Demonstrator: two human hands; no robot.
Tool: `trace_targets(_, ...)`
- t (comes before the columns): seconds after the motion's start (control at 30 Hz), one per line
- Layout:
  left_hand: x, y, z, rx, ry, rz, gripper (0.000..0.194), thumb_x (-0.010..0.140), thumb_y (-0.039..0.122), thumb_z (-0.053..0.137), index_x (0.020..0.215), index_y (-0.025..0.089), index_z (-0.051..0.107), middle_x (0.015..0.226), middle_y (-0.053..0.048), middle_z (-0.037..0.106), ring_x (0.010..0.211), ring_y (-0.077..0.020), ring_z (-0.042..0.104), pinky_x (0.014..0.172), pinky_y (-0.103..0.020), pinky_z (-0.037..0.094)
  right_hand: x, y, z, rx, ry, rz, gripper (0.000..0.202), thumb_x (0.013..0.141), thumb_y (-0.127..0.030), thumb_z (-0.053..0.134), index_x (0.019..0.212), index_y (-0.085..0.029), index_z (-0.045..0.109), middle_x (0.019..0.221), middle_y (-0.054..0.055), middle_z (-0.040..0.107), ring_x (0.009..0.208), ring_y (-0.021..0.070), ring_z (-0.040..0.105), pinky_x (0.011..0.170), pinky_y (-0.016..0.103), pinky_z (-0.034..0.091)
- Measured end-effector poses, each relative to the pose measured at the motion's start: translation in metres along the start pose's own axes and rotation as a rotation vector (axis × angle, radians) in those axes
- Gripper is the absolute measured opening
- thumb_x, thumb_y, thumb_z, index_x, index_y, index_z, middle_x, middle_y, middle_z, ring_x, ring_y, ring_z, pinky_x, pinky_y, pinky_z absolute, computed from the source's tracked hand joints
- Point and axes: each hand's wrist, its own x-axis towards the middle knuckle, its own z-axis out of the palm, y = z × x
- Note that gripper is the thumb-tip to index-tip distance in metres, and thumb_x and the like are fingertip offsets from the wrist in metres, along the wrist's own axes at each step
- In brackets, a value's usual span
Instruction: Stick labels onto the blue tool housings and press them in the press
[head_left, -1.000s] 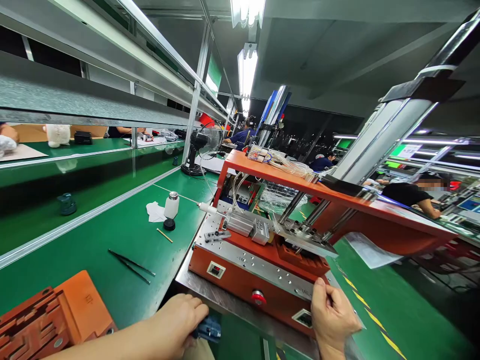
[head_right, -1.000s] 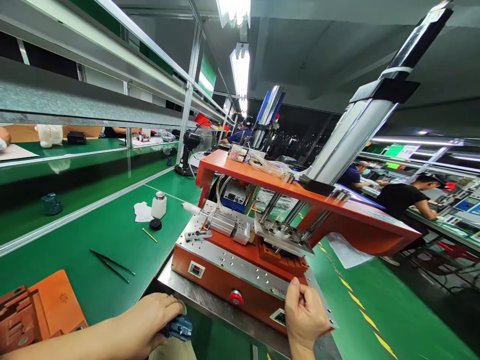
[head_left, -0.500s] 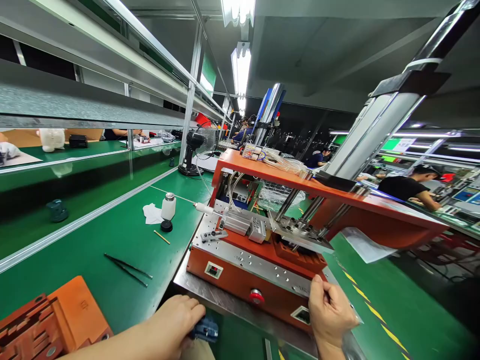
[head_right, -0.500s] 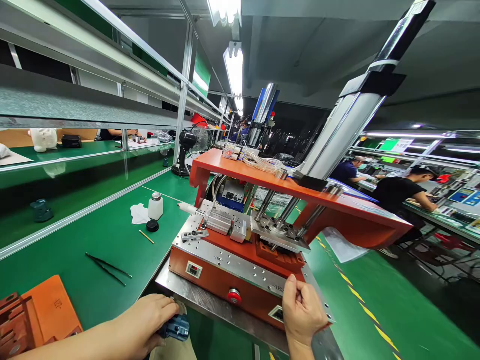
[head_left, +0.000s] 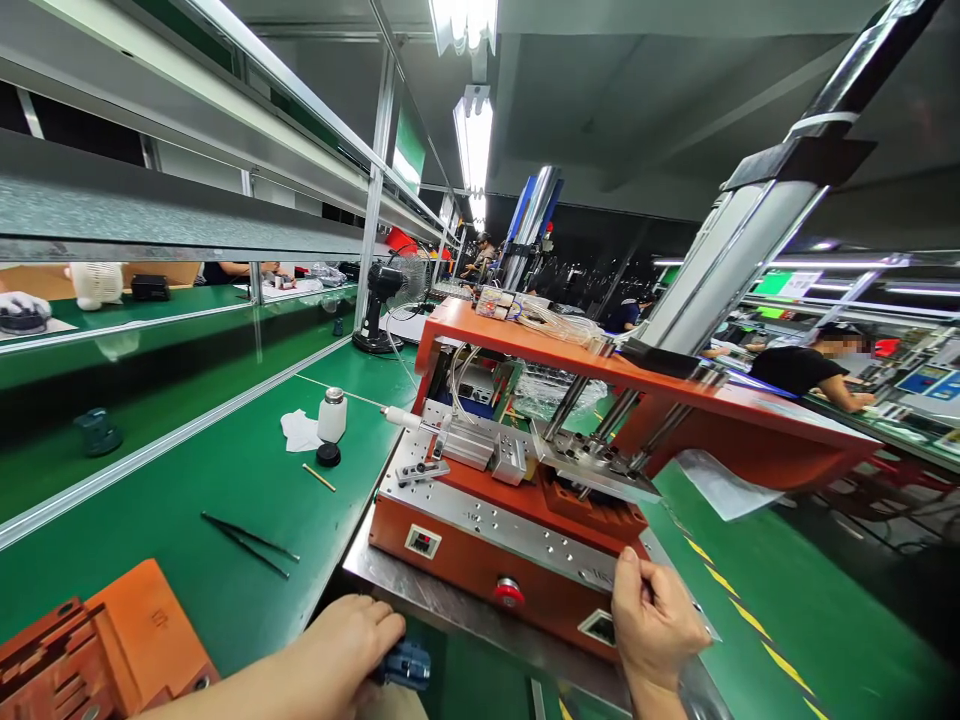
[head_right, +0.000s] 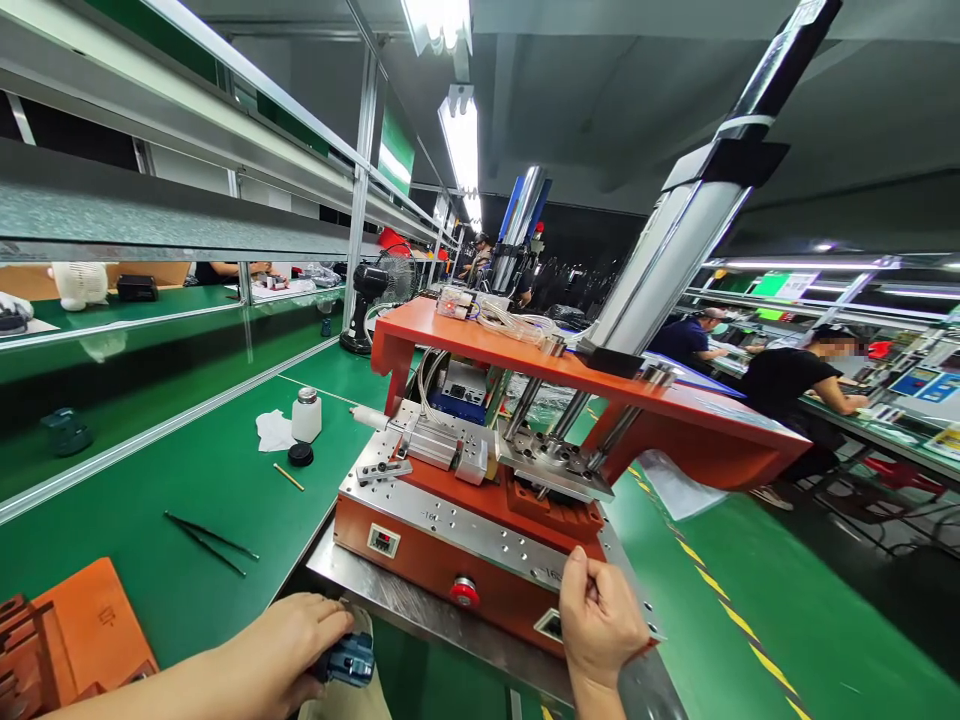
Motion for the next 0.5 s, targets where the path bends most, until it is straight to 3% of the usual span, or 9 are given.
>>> trace_targets(0.2, 0.002, 0.001, 0.001, 0.048, -0.013, -0.016, 0.043, 0.069, 0.025, 0.075, 0.109, 0.02, 0.06, 0.118, -0.011, 0.07, 0.105, -0.0362, 0.066, 0.097, -0.049, 0.052, 0.001, -0.001, -0.001, 0.0, -0.006, -0.013, 0.043, 0.095, -0.036, 0.06, 0.057, -0.019, 0.055, 0.05, -0.004, 0.045, 0.047, 0.0094, 0.04, 0.053, 0.026, 0.032)
trace_targets(0.5, 0.008, -0.009, 0.016, 0.08, 0.007, -0.013, 0.047, 0.065, 0.027, 0.076, 0.11, 0.021, 0.061, 0.117, -0.011, 0.07, 0.103, -0.0352, 0.066, 0.095, -0.047, 0.053, 0.001, -0.001, -0.001, 0.023, -0.013, -0.034, 0.04, 0.096, -0.033, 0.059, 0.059, -0.019, 0.054, 0.052, -0.004, 0.043, 0.048, 0.0097, 0.04, 0.053, 0.025, 0.032)
